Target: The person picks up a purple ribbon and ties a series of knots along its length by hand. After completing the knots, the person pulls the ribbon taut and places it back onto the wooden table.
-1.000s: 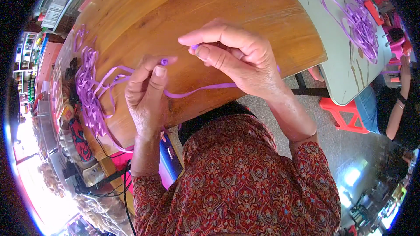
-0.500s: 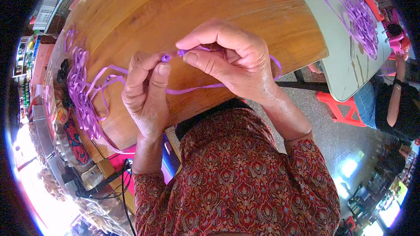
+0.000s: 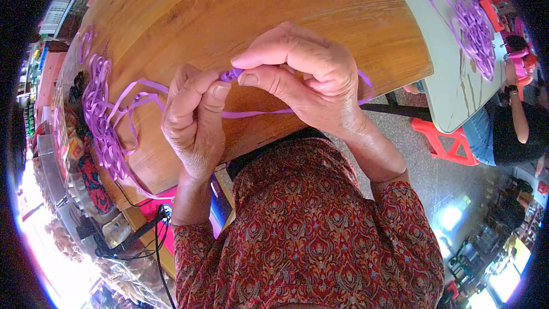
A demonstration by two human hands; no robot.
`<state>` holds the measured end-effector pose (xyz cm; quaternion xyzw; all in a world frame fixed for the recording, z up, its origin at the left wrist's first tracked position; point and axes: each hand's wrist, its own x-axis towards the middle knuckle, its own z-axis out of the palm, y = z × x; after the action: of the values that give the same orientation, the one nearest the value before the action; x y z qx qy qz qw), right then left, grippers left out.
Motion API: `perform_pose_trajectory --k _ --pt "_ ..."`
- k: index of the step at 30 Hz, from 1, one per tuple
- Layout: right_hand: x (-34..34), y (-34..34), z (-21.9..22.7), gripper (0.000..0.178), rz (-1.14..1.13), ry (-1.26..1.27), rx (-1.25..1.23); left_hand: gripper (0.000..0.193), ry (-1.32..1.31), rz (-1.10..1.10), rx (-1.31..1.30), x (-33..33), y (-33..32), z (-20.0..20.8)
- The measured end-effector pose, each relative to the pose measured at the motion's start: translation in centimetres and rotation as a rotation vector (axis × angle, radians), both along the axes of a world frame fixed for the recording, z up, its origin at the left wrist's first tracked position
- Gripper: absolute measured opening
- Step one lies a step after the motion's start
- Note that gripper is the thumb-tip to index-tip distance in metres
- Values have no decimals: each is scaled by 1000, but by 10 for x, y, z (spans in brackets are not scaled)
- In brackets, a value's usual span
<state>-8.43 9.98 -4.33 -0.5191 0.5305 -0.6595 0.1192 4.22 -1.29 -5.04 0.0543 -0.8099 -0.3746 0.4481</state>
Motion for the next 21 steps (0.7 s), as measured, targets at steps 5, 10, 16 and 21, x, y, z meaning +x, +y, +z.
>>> perform_pose_trajectory --k 5,10,16,21 --pt "-2 0 1 19 -34 193 -4 20 -8 -19 -7 1 -2 -2" --pt "-4 2 8 21 -35 365 -14 19 17 -58 20 3 -3 -4" --pt "-8 5 7 21 30 337 -8 17 10 -150 62 1 0 -4" --pt "-14 9 14 21 86 386 21 16 -21 -191 113 2 1 -1"
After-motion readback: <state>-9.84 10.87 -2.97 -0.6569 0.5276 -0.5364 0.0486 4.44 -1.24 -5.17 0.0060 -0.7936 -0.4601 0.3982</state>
